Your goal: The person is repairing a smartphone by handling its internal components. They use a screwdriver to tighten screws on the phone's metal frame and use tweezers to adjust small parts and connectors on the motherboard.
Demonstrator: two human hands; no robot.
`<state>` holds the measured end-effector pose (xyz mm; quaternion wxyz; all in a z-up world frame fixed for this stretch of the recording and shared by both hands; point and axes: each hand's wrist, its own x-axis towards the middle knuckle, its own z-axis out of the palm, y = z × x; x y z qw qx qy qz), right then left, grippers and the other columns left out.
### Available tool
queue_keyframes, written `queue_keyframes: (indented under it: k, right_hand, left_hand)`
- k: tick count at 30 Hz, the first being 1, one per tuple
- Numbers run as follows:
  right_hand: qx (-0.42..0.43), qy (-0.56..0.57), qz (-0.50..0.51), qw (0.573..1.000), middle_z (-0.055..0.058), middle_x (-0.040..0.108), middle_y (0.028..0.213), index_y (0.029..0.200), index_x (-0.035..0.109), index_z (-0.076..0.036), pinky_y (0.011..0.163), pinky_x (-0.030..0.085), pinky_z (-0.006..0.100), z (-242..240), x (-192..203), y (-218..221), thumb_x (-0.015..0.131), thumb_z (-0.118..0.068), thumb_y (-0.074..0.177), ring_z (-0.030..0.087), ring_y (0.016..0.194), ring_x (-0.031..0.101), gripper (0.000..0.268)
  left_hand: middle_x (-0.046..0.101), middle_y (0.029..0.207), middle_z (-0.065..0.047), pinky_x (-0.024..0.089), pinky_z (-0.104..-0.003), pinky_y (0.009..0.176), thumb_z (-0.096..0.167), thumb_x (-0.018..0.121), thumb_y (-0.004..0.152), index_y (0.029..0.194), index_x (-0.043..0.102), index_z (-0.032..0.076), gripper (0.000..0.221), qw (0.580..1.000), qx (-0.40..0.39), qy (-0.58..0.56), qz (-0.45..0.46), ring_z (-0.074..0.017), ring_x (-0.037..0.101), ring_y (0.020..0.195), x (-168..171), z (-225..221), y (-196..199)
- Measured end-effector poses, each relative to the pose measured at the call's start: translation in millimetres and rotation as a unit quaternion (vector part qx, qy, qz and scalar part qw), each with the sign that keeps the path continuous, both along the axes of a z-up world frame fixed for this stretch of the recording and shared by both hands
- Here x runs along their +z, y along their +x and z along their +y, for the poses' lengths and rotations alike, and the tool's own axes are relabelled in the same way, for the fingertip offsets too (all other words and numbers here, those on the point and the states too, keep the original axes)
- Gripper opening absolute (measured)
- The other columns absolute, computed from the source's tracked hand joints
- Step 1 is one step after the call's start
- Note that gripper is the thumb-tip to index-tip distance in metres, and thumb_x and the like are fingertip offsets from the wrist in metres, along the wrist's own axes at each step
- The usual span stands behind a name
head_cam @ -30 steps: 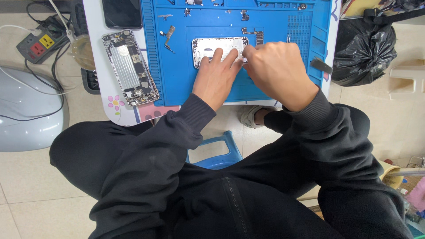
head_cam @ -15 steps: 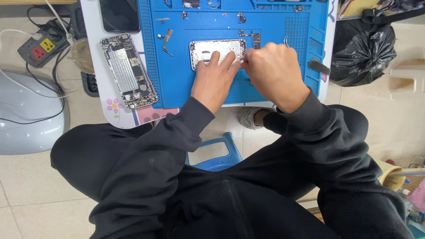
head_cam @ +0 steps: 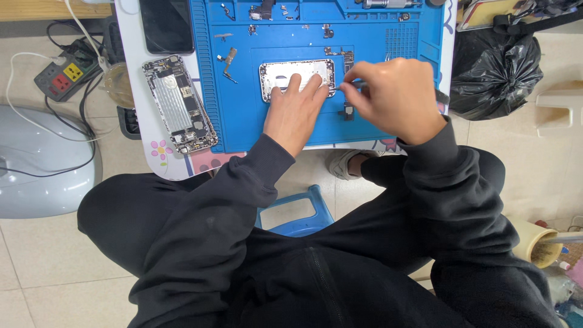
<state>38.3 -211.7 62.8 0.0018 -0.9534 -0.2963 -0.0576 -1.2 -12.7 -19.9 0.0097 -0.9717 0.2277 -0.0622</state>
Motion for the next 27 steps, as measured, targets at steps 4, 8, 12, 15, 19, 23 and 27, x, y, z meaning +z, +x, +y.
queue_keyframes:
  k: [4, 8, 12, 15, 19, 23, 27]
  right_hand:
    - [-0.044, 0.05, 0.011, 0.998, -0.01, 0.064, 0.065, 0.103, 0.078, -0.029, 0.057, 0.043, 0.036, -22.4, 26.0, 3.2, 0.083, -0.036, 0.109, 0.017, 0.069, 0.069, 0.01]
    - [-0.089, 0.099, 0.009, 0.991, -0.005, 0.066, 0.07, 0.11, 0.083, -0.022, 0.063, 0.047, 0.034, -47.9, 25.5, 10.9, 0.086, -0.028, 0.114, 0.013, 0.07, 0.068, 0.008]
    - [-0.059, 0.24, 0.067, 0.967, 0.01, 0.08, 0.099, 0.118, 0.085, 0.002, 0.066, 0.05, 0.03, -63.5, 26.8, 18.9, 0.076, -0.01, 0.118, 0.017, 0.071, 0.066, 0.015]
    - [-0.057, 0.277, 0.064, 0.957, 0.016, 0.079, 0.098, 0.121, 0.083, 0.008, 0.081, 0.059, 0.034, -72.5, 17.2, 24.6, 0.07, 0.002, 0.116, 0.023, 0.096, 0.075, 0.015]
    - [-0.074, 0.276, 0.036, 0.958, 0.018, 0.08, 0.107, 0.124, 0.084, 0.007, 0.072, 0.051, 0.034, -91.6, 0.5, 27.7, 0.076, -0.002, 0.112, 0.024, 0.091, 0.07, 0.016]
    - [-0.102, 0.288, 0.035, 0.952, 0.021, 0.079, 0.114, 0.127, 0.081, 0.009, 0.074, 0.056, 0.033, -101.9, -3.6, 31.8, 0.08, 0.0, 0.109, 0.027, 0.099, 0.074, 0.021]
    - [-0.13, 0.291, 0.011, 0.948, 0.016, 0.08, 0.106, 0.121, 0.082, 0.003, 0.081, 0.061, 0.034, -105.3, -10.3, 39.0, 0.083, -0.003, 0.103, 0.022, 0.095, 0.076, 0.019]
  left_hand:
    - [0.055, 0.127, 0.005, 0.055, -0.039, 0.067, 0.019, 0.067, 0.095, 0.126, 0.06, 0.026, 0.032, 1.0, -0.003, -0.01, 0.015, -0.0223, 0.052, 0.108, -4.4, 0.1, 0.8]
    - [0.054, 0.131, 0.003, 0.058, -0.044, 0.067, 0.012, 0.069, 0.091, 0.135, 0.058, 0.029, 0.049, 0.999, -0.001, -0.021, 0.036, -0.0254, 0.053, 0.11, -8.5, -3.1, 3.2]
    - [0.053, 0.119, 0.002, 0.058, -0.043, 0.059, 0.008, 0.072, 0.087, 0.122, 0.062, 0.026, 0.041, 0.999, 0.012, -0.034, 0.023, -0.0267, 0.054, 0.103, -5.8, -7.6, 2.9]
    - [0.054, 0.12, 0.003, 0.058, -0.041, 0.057, 0.012, 0.075, 0.088, 0.118, 0.062, 0.028, 0.037, 0.999, 0.036, -0.023, 0.009, -0.0249, 0.054, 0.103, -5.6, -13.2, 0.2]
    - [0.053, 0.119, 0.003, 0.06, -0.043, 0.058, 0.013, 0.075, 0.088, 0.119, 0.063, 0.028, 0.036, 0.999, 0.046, -0.024, 0.013, -0.0248, 0.054, 0.104, -7.8, -17.9, -0.1]
    - [0.051, 0.116, 0.004, 0.056, -0.037, 0.054, 0.016, 0.076, 0.088, 0.116, 0.061, 0.029, 0.034, 0.998, 0.056, -0.001, -0.017, -0.0213, 0.052, 0.1, -8.8, -18.8, 0.0]
    - [0.054, 0.12, 0.0, 0.059, -0.044, 0.06, 0.014, 0.073, 0.09, 0.121, 0.065, 0.025, 0.034, 0.999, 0.027, -0.042, 0.019, -0.0259, 0.056, 0.104, -8.6, -13.8, 2.2]
